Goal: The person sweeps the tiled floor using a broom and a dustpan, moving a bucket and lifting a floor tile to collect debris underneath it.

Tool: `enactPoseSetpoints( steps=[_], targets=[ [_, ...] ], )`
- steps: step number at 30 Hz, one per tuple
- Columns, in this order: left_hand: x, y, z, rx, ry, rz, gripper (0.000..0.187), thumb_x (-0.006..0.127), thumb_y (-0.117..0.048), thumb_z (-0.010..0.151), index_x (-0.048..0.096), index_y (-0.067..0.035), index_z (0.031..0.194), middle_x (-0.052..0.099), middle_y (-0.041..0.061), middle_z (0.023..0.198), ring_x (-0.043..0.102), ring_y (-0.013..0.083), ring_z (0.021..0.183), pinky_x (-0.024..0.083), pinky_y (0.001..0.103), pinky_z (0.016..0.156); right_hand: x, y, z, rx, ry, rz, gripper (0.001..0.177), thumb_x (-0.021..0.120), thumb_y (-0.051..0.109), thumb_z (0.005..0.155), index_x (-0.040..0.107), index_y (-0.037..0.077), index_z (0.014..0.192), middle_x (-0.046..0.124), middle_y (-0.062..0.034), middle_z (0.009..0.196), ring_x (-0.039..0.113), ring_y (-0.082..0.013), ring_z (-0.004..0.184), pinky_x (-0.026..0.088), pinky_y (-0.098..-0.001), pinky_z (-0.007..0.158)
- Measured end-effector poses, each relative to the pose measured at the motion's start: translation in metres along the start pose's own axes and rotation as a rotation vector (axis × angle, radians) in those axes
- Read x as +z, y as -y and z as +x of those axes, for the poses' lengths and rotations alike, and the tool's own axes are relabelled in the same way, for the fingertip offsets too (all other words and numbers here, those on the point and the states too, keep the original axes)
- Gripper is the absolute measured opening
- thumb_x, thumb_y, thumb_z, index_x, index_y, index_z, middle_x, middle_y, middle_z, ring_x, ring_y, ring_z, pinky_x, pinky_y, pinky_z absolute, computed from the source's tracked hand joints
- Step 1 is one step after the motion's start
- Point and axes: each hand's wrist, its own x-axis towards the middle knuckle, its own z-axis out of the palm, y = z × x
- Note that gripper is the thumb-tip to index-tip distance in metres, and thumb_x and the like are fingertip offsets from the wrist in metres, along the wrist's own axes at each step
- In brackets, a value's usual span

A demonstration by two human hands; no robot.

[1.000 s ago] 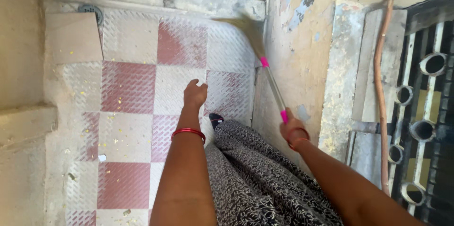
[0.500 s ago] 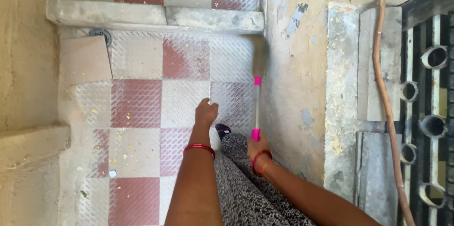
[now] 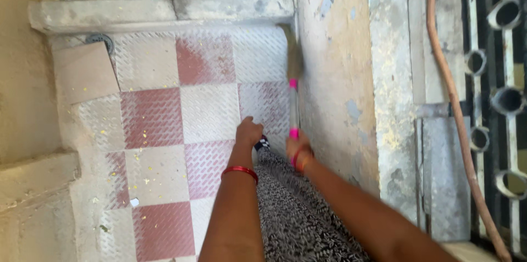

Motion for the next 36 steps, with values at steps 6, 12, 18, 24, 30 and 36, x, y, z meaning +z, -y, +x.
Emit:
enactPoseSetpoints(
  steps=[6, 12, 18, 24, 30, 36],
  targets=[
    [-0.006, 0.014, 0.005, -0.012, 0.002, 0.015, 0.068, 0.070, -0.032, 0.085, 0.055, 0.000, 0.142, 0.058, 0.023, 0.142, 0.056, 0.0353, 0.133, 0.044, 0.038, 0.112, -0.030, 0.005, 0.049, -0.563, 0.110, -0.469, 0.073, 0.072, 0.012, 0.076, 0.047, 0.011, 0.144, 0.069, -0.0261, 0.107, 0.068, -0.0406, 0.090, 0.058, -0.0503, 0.074],
    [-0.023, 0.032, -0.002, -0.044, 0.052, 0.057, 0.062, 0.068, -0.028, 0.084, 0.059, 0.001, 0.138, 0.061, 0.024, 0.140, 0.058, 0.0351, 0.132, 0.045, 0.038, 0.112, -0.106, 0.032, 0.000, -0.340, 0.242, -0.948, 0.067, 0.057, 0.024, 0.095, 0.038, 0.035, 0.158, 0.072, -0.0254, 0.102, 0.070, -0.0434, 0.092, 0.055, -0.0533, 0.084],
    [-0.054, 0.052, -0.007, -0.037, -0.041, 0.039, 0.065, 0.069, -0.031, 0.085, 0.056, 0.003, 0.139, 0.057, 0.024, 0.142, 0.055, 0.0367, 0.134, 0.043, 0.040, 0.112, -0.057, 0.032, 0.028, -0.308, 0.121, -0.800, 0.052, 0.060, 0.022, 0.095, 0.050, 0.024, 0.147, 0.072, -0.0254, 0.108, 0.069, -0.0444, 0.099, 0.057, -0.0522, 0.085],
    [-0.076, 0.071, -0.005, -0.124, -0.082, -0.089, 0.068, 0.069, -0.034, 0.085, 0.056, 0.002, 0.140, 0.058, 0.024, 0.143, 0.055, 0.0355, 0.135, 0.043, 0.039, 0.113, -0.031, 0.098, 0.021, -0.307, 0.430, -1.063, 0.065, 0.057, 0.016, 0.092, 0.041, 0.030, 0.154, 0.069, -0.0243, 0.109, 0.071, -0.0429, 0.096, 0.059, -0.0528, 0.081],
    [-0.091, 0.116, 0.019, -0.099, -0.179, -0.094, 0.071, 0.070, -0.038, 0.084, 0.057, 0.005, 0.138, 0.058, 0.026, 0.142, 0.054, 0.0368, 0.135, 0.042, 0.038, 0.113, -0.036, 0.138, 0.029, -0.504, 0.422, -1.143, 0.070, 0.058, 0.021, 0.095, 0.035, 0.037, 0.159, 0.073, -0.0246, 0.102, 0.071, -0.0417, 0.091, 0.057, -0.0523, 0.084],
    [-0.098, 0.159, 0.039, -0.161, -0.246, -0.122, 0.073, 0.069, -0.041, 0.084, 0.057, 0.005, 0.139, 0.057, 0.027, 0.143, 0.053, 0.0383, 0.136, 0.042, 0.041, 0.114, 0.045, 0.172, 0.086, -0.494, 0.482, -1.033, 0.068, 0.059, 0.017, 0.088, 0.045, 0.033, 0.153, 0.073, -0.0201, 0.104, 0.075, -0.0377, 0.087, 0.061, -0.0502, 0.077]
  ],
)
